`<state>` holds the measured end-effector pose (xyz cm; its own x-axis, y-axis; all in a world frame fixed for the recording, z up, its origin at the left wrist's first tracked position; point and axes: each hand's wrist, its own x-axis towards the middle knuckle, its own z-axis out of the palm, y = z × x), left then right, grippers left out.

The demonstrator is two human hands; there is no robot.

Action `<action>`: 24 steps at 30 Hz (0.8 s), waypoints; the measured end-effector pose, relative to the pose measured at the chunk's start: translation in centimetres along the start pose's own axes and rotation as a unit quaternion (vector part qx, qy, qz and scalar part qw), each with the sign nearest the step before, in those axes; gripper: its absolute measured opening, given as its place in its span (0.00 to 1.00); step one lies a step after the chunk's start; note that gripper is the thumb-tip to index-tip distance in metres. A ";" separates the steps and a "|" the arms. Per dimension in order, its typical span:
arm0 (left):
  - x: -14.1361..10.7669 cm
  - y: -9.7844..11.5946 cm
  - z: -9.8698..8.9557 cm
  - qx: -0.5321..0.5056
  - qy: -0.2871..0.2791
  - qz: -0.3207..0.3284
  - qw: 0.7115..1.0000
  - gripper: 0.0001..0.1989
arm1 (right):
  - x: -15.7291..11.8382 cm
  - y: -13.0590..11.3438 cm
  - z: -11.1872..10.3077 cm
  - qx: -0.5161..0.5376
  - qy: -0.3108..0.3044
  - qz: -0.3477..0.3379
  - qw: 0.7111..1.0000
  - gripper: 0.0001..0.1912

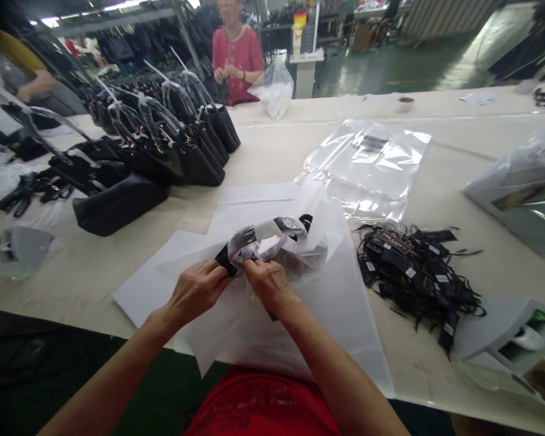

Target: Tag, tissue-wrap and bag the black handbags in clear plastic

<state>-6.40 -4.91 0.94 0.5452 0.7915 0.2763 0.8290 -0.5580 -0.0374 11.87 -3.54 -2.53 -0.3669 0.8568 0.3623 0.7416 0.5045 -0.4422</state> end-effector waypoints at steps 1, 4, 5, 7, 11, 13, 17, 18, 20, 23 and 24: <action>-0.1 0.5 0.3 0.014 0.017 0.019 1.000 0.10 | -0.3 0.1 0.1 0.067 0.003 0.023 0.997 0.08; -0.3 2.3 1.2 0.040 0.058 0.040 0.997 0.11 | -1.4 0.8 0.2 0.292 0.001 0.109 0.950 0.10; -0.4 2.8 1.4 0.048 0.068 0.035 0.996 0.11 | -1.8 1.1 0.2 0.358 -0.008 0.141 0.923 0.12; -0.6 3.6 1.6 0.066 0.082 0.016 0.994 0.11 | -2.5 1.6 -0.2 0.468 -0.036 0.199 0.860 0.16; -0.9 5.1 2.2 0.047 0.080 -0.033 0.995 0.12 | -3.0 2.5 -1.9 0.612 -0.090 0.285 0.732 0.22; -0.9 5.6 2.9 0.022 0.073 -0.056 0.995 0.11 | -3.0 2.7 -2.6 0.645 -0.097 0.320 0.687 0.23; -1.0 5.9 4.5 0.058 0.079 -0.065 0.993 0.10 | -3.4 1.8 -2.2 0.692 -0.117 0.355 0.617 0.23; -1.1 5.8 4.7 0.062 0.085 -0.061 0.993 0.10 | -3.6 1.4 -1.7 0.700 -0.127 0.355 0.606 0.23; -1.4 5.4 5.1 0.031 0.110 -0.044 0.992 0.10 | -4.1 0.8 -0.5 0.708 -0.160 0.337 0.599 0.22; -2.1 4.6 5.0 -0.099 0.156 -0.038 0.982 0.08 | -4.9 0.5 0.7 0.710 -0.228 0.291 0.599 0.17; -2.4 4.3 4.8 -0.156 0.159 -0.048 0.974 0.08 | -5.1 0.5 0.9 0.710 -0.248 0.281 0.596 0.16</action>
<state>-3.49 -7.99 -4.51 0.3605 0.7538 0.5494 0.7690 -0.5736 0.2824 13.60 -7.59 -5.40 -0.6671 0.6809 -0.3021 -0.2678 -0.5977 -0.7557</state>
